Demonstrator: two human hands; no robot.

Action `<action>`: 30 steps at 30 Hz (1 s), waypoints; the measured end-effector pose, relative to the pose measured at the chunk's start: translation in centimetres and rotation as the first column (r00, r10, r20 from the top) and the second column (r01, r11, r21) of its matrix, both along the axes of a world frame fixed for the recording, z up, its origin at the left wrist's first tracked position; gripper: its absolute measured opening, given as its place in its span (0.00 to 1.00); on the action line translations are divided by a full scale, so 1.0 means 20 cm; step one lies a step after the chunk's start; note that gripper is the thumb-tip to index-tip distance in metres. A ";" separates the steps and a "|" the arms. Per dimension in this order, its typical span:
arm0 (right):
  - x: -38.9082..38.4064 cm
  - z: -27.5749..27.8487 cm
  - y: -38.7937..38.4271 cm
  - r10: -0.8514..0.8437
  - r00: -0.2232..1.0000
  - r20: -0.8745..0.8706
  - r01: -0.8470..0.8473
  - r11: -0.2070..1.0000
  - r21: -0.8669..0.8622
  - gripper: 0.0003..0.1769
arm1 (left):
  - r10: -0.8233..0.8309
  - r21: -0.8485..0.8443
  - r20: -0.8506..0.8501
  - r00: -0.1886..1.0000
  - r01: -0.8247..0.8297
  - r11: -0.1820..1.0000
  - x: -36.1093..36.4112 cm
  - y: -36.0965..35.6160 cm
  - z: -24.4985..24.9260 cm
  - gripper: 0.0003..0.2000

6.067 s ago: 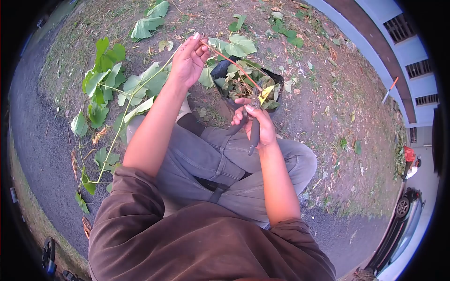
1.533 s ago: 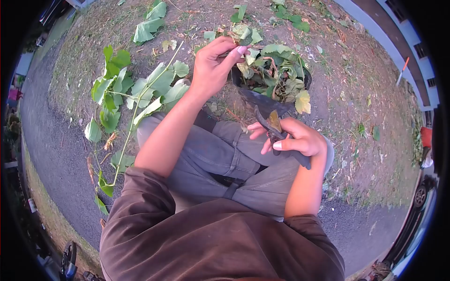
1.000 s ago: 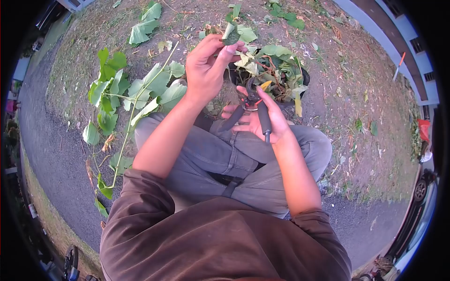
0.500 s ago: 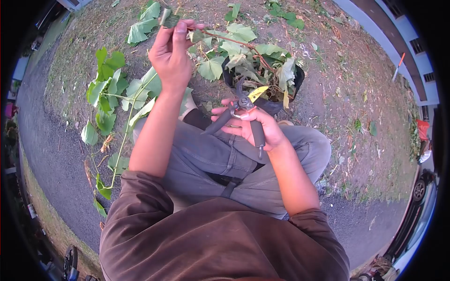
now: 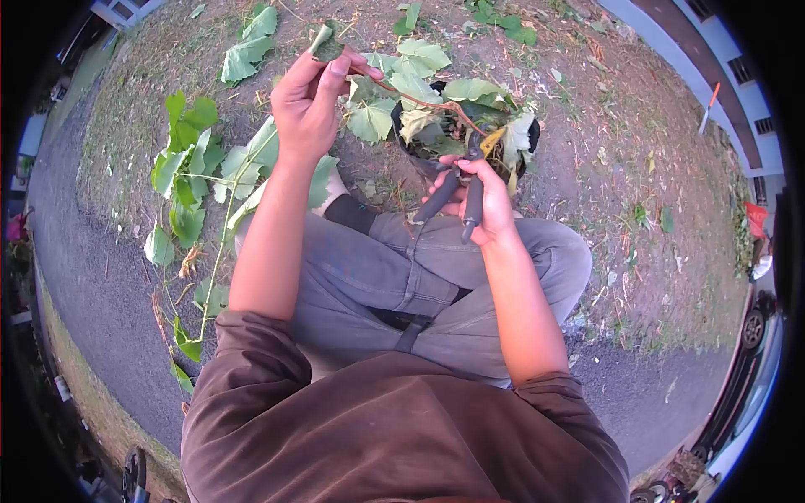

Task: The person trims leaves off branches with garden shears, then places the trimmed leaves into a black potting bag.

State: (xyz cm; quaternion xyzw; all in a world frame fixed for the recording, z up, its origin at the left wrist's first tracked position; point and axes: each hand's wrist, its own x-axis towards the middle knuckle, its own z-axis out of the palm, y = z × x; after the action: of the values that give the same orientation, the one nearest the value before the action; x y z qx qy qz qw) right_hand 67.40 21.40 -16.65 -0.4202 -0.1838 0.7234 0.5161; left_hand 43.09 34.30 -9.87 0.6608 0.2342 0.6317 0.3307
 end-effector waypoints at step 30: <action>-0.10 -0.06 -0.02 0.083 0.994 -0.070 -0.076 0.993 0.093 0.24 | 0.129 -0.408 0.300 0.945 0.005 0.913 0.00 0.11 -0.17 0.13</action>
State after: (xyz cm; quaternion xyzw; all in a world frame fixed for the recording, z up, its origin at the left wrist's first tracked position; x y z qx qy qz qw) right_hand 65.39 20.94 -17.77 -0.3619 -0.2139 0.7493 0.5117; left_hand 43.19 36.56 -13.32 0.4592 0.3237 0.6789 0.4727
